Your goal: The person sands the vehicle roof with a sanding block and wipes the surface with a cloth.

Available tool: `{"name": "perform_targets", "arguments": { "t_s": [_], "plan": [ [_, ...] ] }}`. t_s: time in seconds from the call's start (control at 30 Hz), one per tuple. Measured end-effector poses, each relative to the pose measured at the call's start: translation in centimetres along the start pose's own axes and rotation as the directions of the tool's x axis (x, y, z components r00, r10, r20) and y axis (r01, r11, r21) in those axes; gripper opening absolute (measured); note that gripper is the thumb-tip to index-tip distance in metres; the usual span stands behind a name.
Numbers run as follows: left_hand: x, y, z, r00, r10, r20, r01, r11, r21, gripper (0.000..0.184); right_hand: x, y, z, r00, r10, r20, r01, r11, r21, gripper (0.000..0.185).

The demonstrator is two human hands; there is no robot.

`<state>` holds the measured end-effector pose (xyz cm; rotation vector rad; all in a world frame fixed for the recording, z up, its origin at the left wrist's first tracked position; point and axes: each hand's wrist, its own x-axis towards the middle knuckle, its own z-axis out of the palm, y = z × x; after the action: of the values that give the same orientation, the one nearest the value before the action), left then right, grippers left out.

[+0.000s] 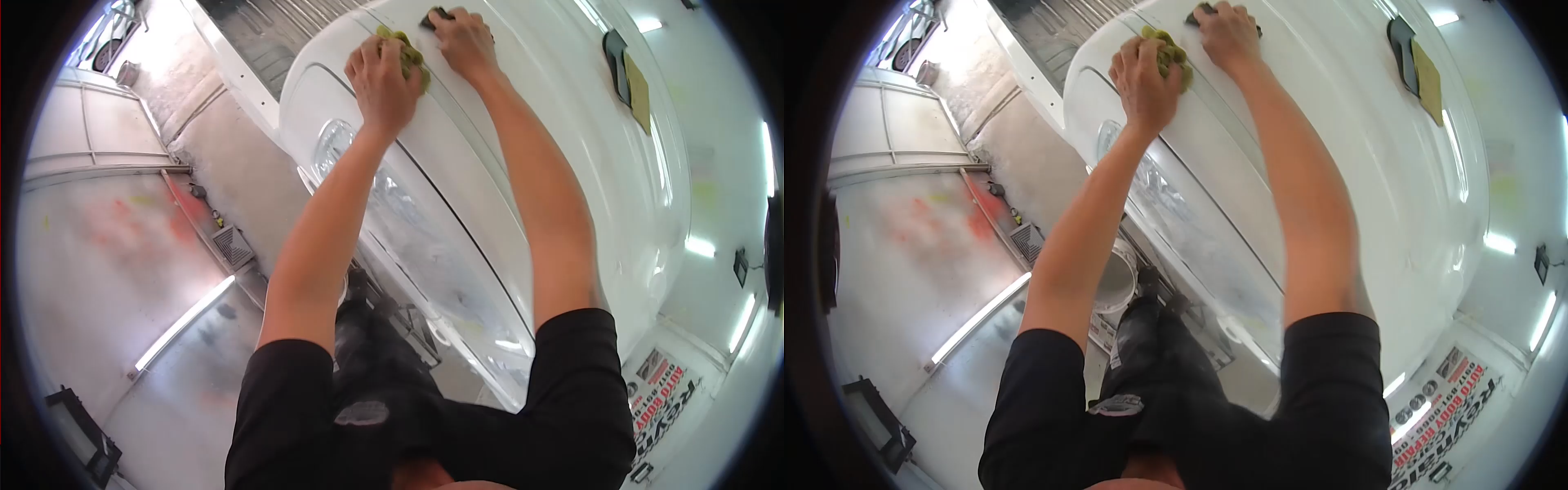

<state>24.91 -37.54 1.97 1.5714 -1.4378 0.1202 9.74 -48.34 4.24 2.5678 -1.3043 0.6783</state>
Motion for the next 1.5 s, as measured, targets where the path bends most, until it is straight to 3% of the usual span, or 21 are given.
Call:
{"name": "perform_targets", "arguments": {
  "t_s": [0.07,0.2,0.33,0.43,0.53,0.67,0.77,0.87,0.93,1.07,1.17,1.33,1.4,1.43,1.5],
  "plan": [
    [-0.1,0.3,0.2,1.000,-0.022,-0.019,0.021,1.000,-0.011,0.037,-7.1,-0.4,-4.6,0.997,-0.048,-0.067,0.055,0.994,0.096,0.045],
    [-0.6,0.0,0.6,0.999,-0.038,-0.026,0.037,0.999,-0.037,0.037,-19.1,-1.3,-12.2,0.999,0.036,0.041,-0.041,0.990,0.137,0.046],
    [-0.2,0.2,0.1,0.998,-0.052,-0.023,0.051,0.998,-0.029,0.038,-6.1,-0.9,-4.0,0.992,-0.108,-0.061,0.114,0.987,0.110,0.043],
    [0.0,0.4,0.0,0.997,-0.076,-0.025,0.076,0.997,0.003,0.038,2.5,-2.8,1.3,1.000,0.014,-0.017,-0.014,1.000,0.006,0.029],
    [-0.4,0.3,0.0,0.996,-0.085,-0.029,0.085,0.996,-0.008,0.039,-2.2,-2.0,-1.9,0.995,-0.089,-0.038,0.092,0.991,0.098,0.032],
    [-0.2,-0.3,0.0,0.994,-0.096,-0.052,0.090,0.990,-0.106,0.041,-13.1,-2.4,-8.7,0.998,-0.068,0.002,0.068,0.989,0.131,0.048],
    [0.1,-0.5,0.0,0.992,-0.112,-0.064,0.102,0.983,-0.150,0.043,-5.7,-1.8,-3.3,0.988,-0.152,-0.011,0.152,0.986,0.073,0.044],
    [-0.3,-0.7,0.1,0.990,-0.113,-0.086,0.103,0.988,-0.117,0.043,5.6,-4.3,3.1,0.996,-0.088,-0.026,0.085,0.992,-0.095,0.017],
    [0.1,-0.7,0.7,0.992,-0.106,-0.074,0.100,0.991,-0.092,0.043,5.5,-4.4,2.0,0.997,-0.072,0.041,0.075,0.995,-0.062,0.034],
    [1.7,-2.3,-0.3,0.991,-0.132,-0.004,0.130,0.979,-0.154,0.041,-8.1,-2.4,-6.0,0.994,-0.104,0.040,0.099,0.989,0.110,0.041],
    [1.3,-2.3,0.0,0.987,-0.152,-0.048,0.142,0.975,-0.169,0.041,-8.4,-2.7,-6.3,0.991,-0.124,0.047,0.119,0.989,0.090,0.037],
    [1.6,-2.6,-0.2,0.986,-0.143,-0.086,0.129,0.980,-0.152,0.042,5.9,-4.3,2.9,0.994,-0.110,-0.007,0.110,0.993,0.047,0.019],
    [1.6,-2.4,-0.3,0.985,-0.145,-0.092,0.131,0.981,-0.146,0.043,6.2,-4.5,1.8,0.995,-0.089,0.041,0.087,0.995,0.046,0.017],
    [1.5,-2.2,-0.2,0.986,-0.146,-0.082,0.131,0.979,-0.158,0.043,3.7,-4.0,0.1,0.988,-0.109,0.106,0.105,0.994,0.036,0.025],
    [1.6,-2.5,-0.3,0.985,-0.155,-0.073,0.140,0.975,-0.172,0.044,-2.9,-2.9,-3.7,0.988,-0.139,0.069,0.128,0.983,0.135,0.037]
  ]
}}
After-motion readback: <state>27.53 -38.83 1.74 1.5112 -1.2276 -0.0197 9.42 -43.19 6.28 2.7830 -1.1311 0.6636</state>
